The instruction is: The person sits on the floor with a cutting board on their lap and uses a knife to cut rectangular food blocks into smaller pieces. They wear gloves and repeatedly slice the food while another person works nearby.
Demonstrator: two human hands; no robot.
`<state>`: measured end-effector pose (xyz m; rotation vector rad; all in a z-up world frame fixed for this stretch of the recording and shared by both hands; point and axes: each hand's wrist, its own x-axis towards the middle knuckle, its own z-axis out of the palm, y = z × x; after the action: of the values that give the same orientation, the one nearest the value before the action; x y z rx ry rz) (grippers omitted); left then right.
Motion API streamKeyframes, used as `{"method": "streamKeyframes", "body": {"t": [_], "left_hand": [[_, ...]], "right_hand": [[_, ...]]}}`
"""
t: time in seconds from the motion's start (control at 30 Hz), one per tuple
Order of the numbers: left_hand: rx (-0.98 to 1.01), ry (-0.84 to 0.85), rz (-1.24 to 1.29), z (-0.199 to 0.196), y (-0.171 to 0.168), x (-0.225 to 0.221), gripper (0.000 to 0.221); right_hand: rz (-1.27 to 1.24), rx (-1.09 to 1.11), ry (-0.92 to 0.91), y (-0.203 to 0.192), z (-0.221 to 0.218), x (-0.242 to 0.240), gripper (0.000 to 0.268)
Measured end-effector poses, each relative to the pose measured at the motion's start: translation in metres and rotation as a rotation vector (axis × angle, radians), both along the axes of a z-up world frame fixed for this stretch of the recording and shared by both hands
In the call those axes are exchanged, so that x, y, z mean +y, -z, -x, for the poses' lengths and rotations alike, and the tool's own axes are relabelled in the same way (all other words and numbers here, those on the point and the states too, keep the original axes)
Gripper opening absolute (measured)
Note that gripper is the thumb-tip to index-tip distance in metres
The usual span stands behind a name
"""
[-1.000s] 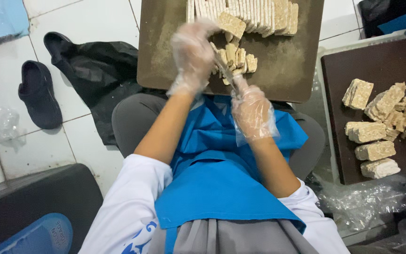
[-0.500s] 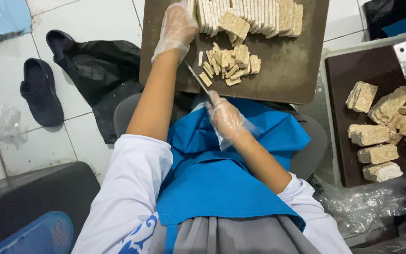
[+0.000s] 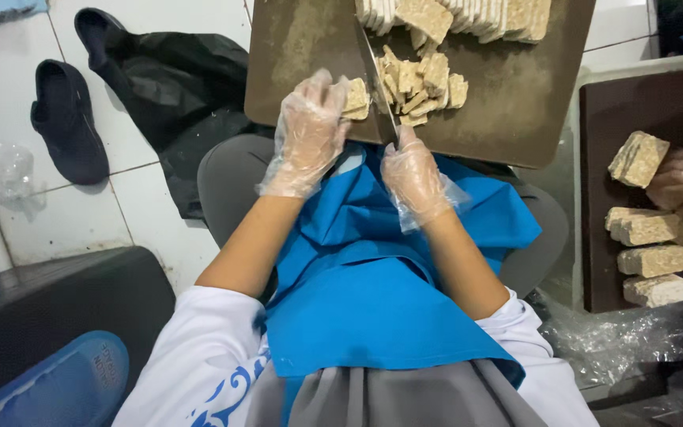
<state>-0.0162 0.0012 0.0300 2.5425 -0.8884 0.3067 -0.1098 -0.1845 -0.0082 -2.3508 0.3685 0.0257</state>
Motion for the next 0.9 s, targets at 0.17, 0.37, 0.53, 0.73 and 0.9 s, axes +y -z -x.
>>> {"method": "streamKeyframes", "body": {"t": [0.17,0.37,0.53,0.73,0.9], "left_hand": [[0.152,0.018,0.095,-0.008,-0.004,-0.002,0.065],[0.047,-0.062,0.157,-0.006,0.016,-0.007,0.058],[0.051,0.032,0.168,-0.010,0.014,-0.004,0.054],[0.132,0.071,0.157,-0.013,0.006,-0.003,0.054],[0.081,0.043,0.180,-0.009,0.003,-0.004,0.071]], "right_hand": [[0.127,0.086,-0.006,-0.003,0.001,0.011,0.030],[0.197,0.091,-0.023,-0.003,0.000,0.013,0.025],[0.120,0.054,-0.017,-0.008,0.002,0.008,0.029],[0.059,0.091,0.004,-0.010,0.002,0.011,0.024],[0.168,0.158,-0.028,-0.010,0.003,0.014,0.030]]}}
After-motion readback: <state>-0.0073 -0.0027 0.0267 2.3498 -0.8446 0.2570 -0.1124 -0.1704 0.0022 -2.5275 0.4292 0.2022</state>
